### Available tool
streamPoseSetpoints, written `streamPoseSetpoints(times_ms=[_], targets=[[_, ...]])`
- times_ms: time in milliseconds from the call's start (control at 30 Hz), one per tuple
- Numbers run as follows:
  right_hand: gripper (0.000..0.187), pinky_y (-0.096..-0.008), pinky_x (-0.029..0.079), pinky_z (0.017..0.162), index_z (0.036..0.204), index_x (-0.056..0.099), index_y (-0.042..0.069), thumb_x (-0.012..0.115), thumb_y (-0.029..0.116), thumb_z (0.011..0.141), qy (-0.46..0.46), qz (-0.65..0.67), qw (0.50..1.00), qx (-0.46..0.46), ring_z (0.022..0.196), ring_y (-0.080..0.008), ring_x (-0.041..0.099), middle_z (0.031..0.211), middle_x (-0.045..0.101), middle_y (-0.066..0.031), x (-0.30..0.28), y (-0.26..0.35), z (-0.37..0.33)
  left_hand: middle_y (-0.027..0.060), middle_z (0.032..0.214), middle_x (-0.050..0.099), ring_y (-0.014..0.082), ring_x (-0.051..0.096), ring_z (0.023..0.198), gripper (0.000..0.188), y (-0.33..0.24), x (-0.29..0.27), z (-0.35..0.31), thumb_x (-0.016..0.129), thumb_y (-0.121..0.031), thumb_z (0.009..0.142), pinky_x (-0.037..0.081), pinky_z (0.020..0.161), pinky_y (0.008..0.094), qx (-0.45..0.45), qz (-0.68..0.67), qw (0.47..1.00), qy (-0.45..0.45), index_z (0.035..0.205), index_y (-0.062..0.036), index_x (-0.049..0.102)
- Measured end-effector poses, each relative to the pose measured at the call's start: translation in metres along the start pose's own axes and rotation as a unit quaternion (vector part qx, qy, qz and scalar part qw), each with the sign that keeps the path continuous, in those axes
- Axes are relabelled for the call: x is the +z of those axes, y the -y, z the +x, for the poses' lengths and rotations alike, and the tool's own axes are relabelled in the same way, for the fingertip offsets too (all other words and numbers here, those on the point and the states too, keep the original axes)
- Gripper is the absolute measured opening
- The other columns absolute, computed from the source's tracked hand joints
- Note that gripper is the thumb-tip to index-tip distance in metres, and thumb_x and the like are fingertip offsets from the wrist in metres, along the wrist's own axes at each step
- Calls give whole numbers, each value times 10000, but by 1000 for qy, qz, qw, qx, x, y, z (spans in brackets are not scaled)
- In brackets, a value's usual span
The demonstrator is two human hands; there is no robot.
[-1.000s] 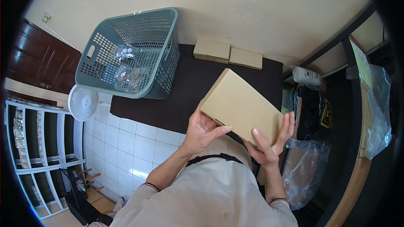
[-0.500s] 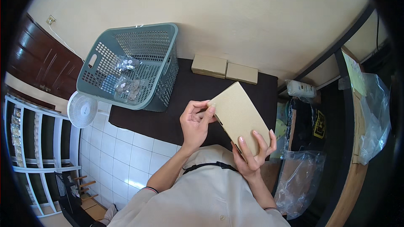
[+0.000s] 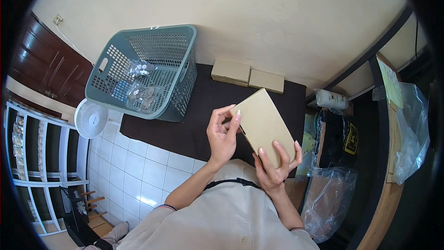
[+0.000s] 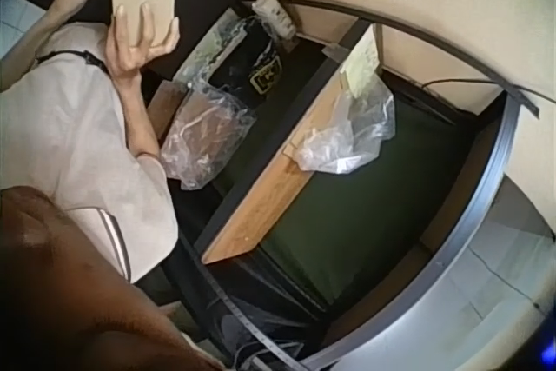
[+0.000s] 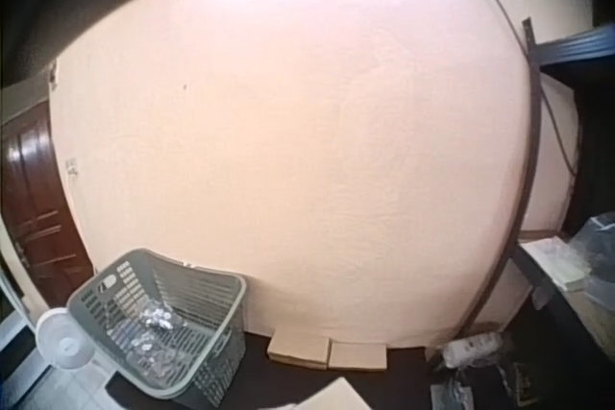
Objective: Assembling a small cardboard box and placing items inside.
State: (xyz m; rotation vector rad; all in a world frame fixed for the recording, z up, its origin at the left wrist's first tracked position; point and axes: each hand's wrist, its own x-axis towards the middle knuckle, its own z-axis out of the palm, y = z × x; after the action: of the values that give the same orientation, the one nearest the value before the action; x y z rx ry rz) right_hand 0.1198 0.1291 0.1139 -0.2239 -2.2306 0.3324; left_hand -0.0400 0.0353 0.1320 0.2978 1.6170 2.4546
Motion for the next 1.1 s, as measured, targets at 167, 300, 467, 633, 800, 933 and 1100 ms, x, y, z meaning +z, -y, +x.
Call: streamPoseSetpoints(times_ms=[167,300,467,633,800,933,1100], targets=[[487,-629,330,1133,1150,820,223,947,217,680,38,33,997,53,1409,-504,360,1448,573,-144,9,5,-1,41,996,694,59,661,888,129,28,-16,20,686,-77,1051,593,707,237,-22,-34,999,10,1153,-17,637],[718,-545,348,1155,1320,735,129,975,330,674,120,61,969,209,1433,-420,433,1557,453,-196,13,0,-4,30,1001,712,55,655,844,109,40,-24,52,721,-85,1032,554,783,231,15,36,992,116,1086,9,705],[794,-396,550,1006,1433,615,19,962,142,730,179,317,877,314,1179,-268,689,1301,708,-185,15,-51,52,40,926,751,40,647,791,186,35,-21,37,733,-115,1021,558,698,238,-74,148,933,320,1151,17,746],[435,-289,586,827,1202,753,-34,912,100,820,338,429,783,298,910,-130,736,1011,801,-107,22,-106,65,62,1004,777,83,695,888,314,30,-3,38,760,-105,999,575,769,259,-125,151,902,384,1300,-23,731],[358,-242,568,755,1142,734,-13,893,56,828,307,445,749,383,839,-88,719,966,791,-74,3,-119,47,196,1155,793,223,780,994,657,51,-17,10,956,-185,773,615,947,373,-88,203,882,415,1355,-3,709],[401,-254,570,766,1169,706,-16,894,49,822,273,439,769,377,844,-95,712,964,777,-69,-5,-118,38,198,1069,805,252,785,951,477,47,-1,12,914,-223,824,613,892,356,-72,211,881,417,1204,28,771],[492,-259,603,808,1261,698,-46,900,-1,814,217,427,779,406,924,-137,738,1053,778,-130,-14,-94,30,206,953,775,246,682,771,437,29,2,21,859,-298,881,549,743,370,-17,235,850,471,1190,2,783]])
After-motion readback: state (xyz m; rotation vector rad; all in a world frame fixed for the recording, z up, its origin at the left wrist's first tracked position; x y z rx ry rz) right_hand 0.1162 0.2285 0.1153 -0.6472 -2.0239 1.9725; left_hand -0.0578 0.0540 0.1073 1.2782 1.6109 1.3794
